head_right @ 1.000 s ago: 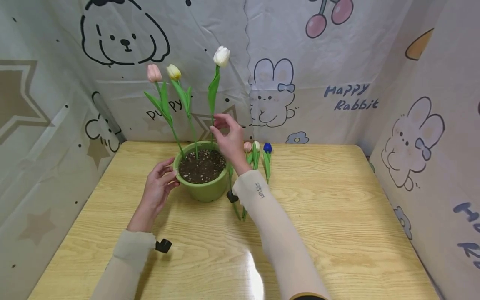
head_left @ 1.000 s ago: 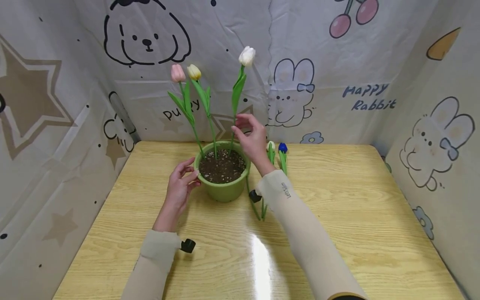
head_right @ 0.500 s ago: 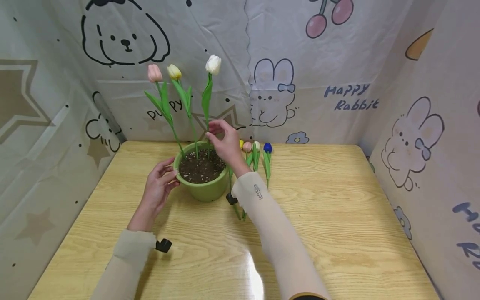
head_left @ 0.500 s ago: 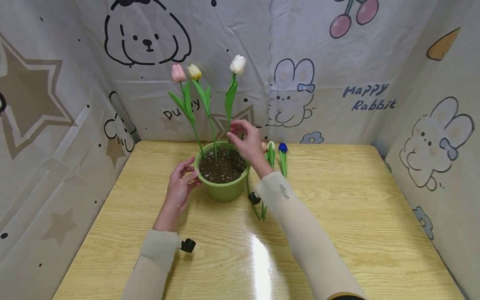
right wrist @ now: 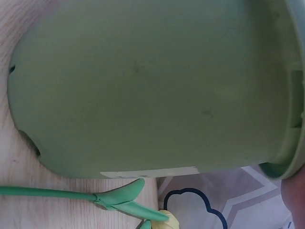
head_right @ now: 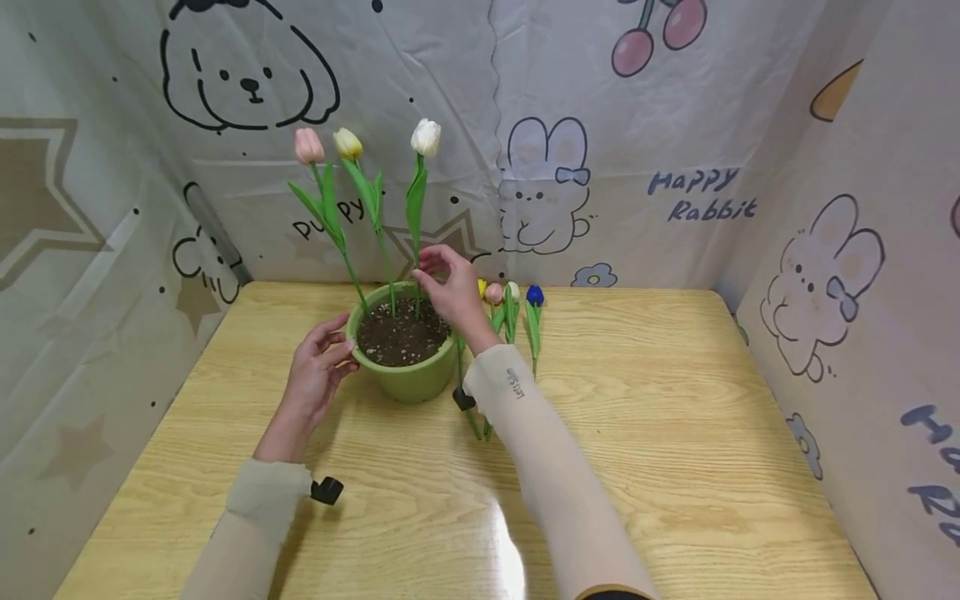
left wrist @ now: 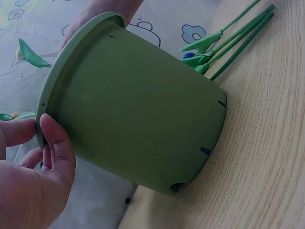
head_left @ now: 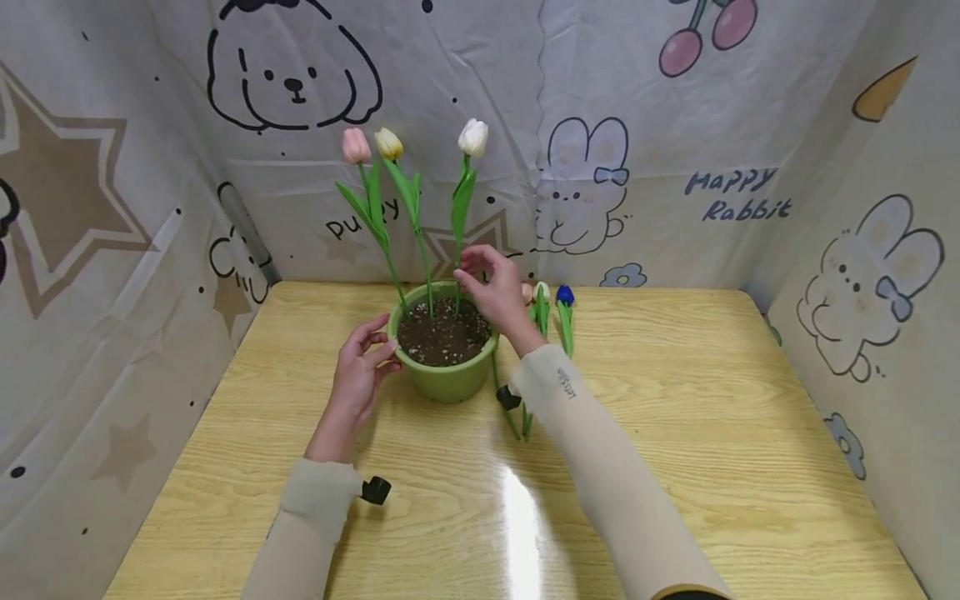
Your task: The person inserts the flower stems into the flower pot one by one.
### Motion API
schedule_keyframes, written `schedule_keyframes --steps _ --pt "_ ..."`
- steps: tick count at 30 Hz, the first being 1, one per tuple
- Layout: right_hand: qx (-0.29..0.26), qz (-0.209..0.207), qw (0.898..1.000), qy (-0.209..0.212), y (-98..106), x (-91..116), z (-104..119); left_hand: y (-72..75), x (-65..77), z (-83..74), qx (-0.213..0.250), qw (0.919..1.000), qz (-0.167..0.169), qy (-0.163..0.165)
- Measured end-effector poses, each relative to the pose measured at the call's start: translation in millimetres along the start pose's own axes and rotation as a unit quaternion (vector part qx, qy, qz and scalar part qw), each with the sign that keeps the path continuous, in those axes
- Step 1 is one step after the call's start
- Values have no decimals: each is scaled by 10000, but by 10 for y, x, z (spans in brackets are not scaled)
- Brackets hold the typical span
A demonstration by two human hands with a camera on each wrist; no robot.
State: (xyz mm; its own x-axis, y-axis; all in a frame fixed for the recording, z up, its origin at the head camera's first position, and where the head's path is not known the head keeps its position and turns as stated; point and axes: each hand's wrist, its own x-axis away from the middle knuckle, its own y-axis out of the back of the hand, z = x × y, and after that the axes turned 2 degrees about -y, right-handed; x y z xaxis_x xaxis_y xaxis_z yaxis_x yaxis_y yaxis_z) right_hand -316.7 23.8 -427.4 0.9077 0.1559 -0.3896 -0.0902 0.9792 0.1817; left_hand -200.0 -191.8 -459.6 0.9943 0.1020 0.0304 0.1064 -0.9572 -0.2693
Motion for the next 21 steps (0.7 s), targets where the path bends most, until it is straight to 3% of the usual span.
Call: schedule_keyframes --steps 5,21 --pt "212 129 9996 -120 -16 0 -7 8 3 7 21 10000 -7 3" --pt "180 577 9964 -595 -22 -18 -21 23 -10 43 -3 10000 60 2"
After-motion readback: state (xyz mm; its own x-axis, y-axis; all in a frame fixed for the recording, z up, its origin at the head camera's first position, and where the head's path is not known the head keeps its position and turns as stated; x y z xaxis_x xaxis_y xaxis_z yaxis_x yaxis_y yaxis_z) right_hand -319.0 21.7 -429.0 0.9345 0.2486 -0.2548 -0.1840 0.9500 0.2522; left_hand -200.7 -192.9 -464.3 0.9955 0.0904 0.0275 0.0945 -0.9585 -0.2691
